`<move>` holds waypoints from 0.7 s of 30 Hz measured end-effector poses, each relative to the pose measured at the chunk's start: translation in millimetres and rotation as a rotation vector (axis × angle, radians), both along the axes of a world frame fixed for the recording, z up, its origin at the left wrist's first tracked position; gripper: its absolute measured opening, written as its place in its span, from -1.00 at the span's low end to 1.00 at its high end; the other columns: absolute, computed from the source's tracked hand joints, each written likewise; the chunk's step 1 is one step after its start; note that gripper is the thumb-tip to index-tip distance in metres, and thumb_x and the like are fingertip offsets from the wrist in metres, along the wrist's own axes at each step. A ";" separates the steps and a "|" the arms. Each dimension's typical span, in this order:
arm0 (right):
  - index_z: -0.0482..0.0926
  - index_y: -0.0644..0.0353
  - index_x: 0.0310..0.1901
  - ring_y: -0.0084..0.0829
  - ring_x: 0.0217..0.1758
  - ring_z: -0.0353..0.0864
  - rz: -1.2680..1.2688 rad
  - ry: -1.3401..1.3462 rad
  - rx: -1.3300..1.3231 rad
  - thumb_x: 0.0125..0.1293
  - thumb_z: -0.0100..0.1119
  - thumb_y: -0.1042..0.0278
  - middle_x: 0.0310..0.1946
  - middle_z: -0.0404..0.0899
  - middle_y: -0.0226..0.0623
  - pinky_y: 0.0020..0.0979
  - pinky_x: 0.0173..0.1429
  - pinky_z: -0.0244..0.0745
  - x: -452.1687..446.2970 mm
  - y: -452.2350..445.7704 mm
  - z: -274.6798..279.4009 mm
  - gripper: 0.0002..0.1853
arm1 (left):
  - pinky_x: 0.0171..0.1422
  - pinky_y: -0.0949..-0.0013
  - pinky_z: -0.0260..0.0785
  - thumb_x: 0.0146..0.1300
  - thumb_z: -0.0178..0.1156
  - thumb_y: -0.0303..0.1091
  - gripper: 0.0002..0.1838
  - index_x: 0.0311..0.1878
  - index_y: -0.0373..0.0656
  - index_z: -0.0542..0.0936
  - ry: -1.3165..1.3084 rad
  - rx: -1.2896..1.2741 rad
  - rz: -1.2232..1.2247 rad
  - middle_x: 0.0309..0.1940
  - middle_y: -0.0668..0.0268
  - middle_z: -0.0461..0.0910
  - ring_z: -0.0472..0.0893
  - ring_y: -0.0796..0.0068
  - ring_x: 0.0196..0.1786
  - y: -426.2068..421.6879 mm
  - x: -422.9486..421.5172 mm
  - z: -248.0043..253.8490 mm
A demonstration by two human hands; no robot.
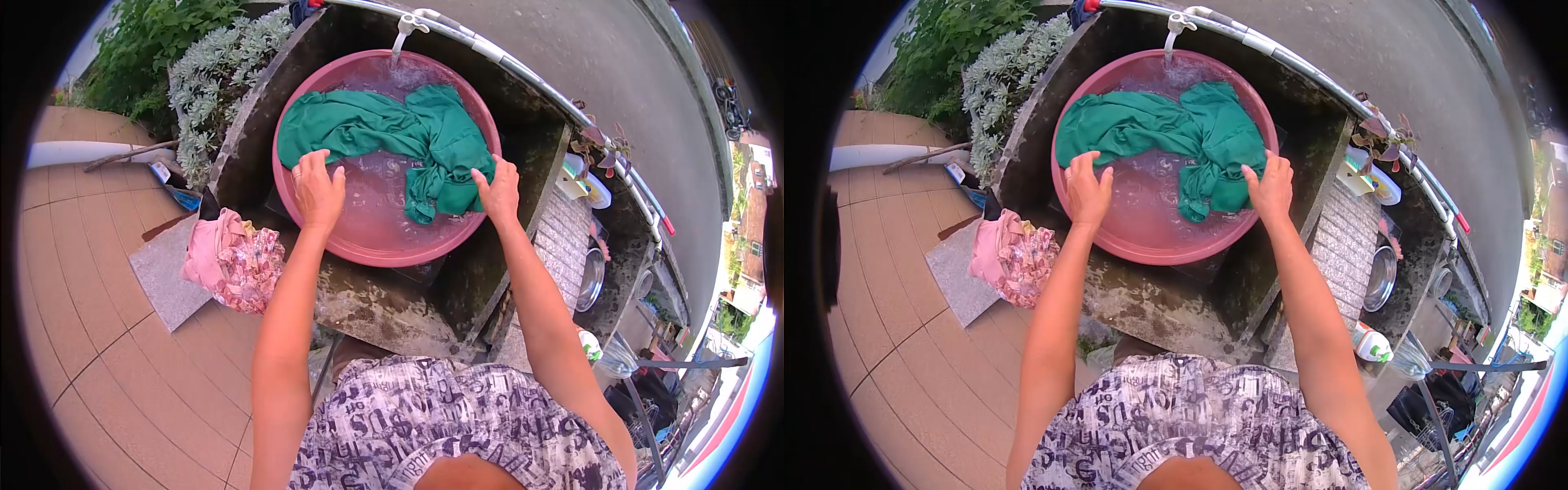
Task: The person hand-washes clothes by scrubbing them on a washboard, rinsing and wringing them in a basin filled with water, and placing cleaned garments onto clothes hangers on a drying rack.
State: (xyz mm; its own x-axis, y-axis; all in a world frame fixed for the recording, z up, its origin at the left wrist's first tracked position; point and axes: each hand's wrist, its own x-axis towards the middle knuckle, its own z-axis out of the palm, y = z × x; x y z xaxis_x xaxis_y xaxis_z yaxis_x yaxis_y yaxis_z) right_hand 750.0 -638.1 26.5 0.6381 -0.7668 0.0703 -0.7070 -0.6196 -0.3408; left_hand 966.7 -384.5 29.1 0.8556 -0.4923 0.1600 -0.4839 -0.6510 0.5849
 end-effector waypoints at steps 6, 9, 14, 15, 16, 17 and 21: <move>0.22 0.13 0.42 -0.07 0.39 0.20 0.057 0.380 0.078 0.08 0.37 -0.18 0.39 0.19 -0.07 0.13 0.26 0.14 63.6 36.7 -64.9 -0.05 | 0.47 -0.28 -0.03 -0.05 0.46 -0.27 0.08 0.53 0.38 0.06 -0.101 0.457 -0.353 0.50 0.17 0.09 0.03 0.00 0.54 -77.7 28.0 -59.6; 0.22 0.10 0.41 -0.09 0.38 0.21 0.149 0.490 0.068 0.07 0.38 -0.15 0.34 0.22 -0.08 0.16 0.22 0.22 74.5 28.0 -78.4 -0.07 | 0.46 -0.29 -0.03 0.03 0.36 -0.33 0.00 0.52 0.39 0.07 -0.093 0.476 -0.273 0.52 0.18 0.07 0.04 -0.03 0.54 -75.6 24.3 -99.6; 0.47 0.08 0.19 -0.07 0.26 0.39 0.304 0.559 0.083 0.12 0.30 -0.16 0.10 0.50 -0.12 0.17 0.18 0.31 92.5 -9.3 -84.7 -0.33 | 0.33 -0.11 0.22 0.10 0.30 -0.10 -0.40 0.24 0.05 0.43 0.254 0.835 -0.391 0.20 0.03 0.40 0.39 0.00 0.26 -55.1 37.9 -135.5; 0.57 0.08 0.08 -0.06 0.20 0.45 0.344 0.612 0.120 0.14 0.27 -0.18 0.00 0.58 -0.14 0.17 0.17 0.34 95.4 -17.8 -86.9 -0.41 | 0.28 -0.07 0.28 0.11 0.29 -0.06 -0.47 0.14 -0.04 0.51 0.356 0.832 -0.391 0.09 0.00 0.48 0.47 -0.01 0.16 -47.5 41.1 -154.4; 0.67 0.07 -0.11 -0.05 0.11 0.54 0.348 0.615 0.115 0.18 0.20 -0.18 -0.12 0.65 -0.14 0.05 0.13 0.43 95.6 -27.5 -93.4 -0.52 | 0.23 -0.02 0.34 0.12 0.27 -0.02 -0.52 0.03 -0.13 0.59 0.425 0.808 -0.372 -0.01 -0.03 0.56 0.55 -0.01 0.06 -44.1 39.9 -157.7; 0.67 0.07 -0.11 -0.05 0.11 0.54 0.341 0.618 0.127 0.18 0.20 -0.18 -0.12 0.65 -0.14 0.05 0.13 0.43 88.9 -28.7 -98.4 -0.52 | 0.18 0.03 0.40 0.13 0.25 0.02 -0.51 -0.08 -0.22 0.67 0.434 0.757 -0.343 -0.12 -0.06 0.64 0.63 -0.02 -0.04 -39.9 34.6 -159.4; 0.66 0.17 -0.11 -0.11 -0.10 0.66 -0.016 0.270 0.375 0.30 0.16 0.04 -0.15 0.69 -0.11 -0.19 -0.01 0.52 78.4 -27.6 -49.2 -0.64 | 0.20 -0.13 0.27 0.14 0.29 -0.05 -0.54 -0.06 -0.24 0.60 0.060 0.169 0.004 0.04 -0.16 0.46 0.45 -0.16 0.10 -69.3 -36.7 -77.8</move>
State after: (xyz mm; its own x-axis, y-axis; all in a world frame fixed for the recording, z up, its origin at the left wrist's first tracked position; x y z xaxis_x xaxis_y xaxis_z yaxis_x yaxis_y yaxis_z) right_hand 828.5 -665.7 -22.6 0.5828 -0.7176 -0.3812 -0.8101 -0.4767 -0.3413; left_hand 930.0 -453.8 -48.6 0.8629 -0.5048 0.0235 -0.4487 -0.7441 0.4949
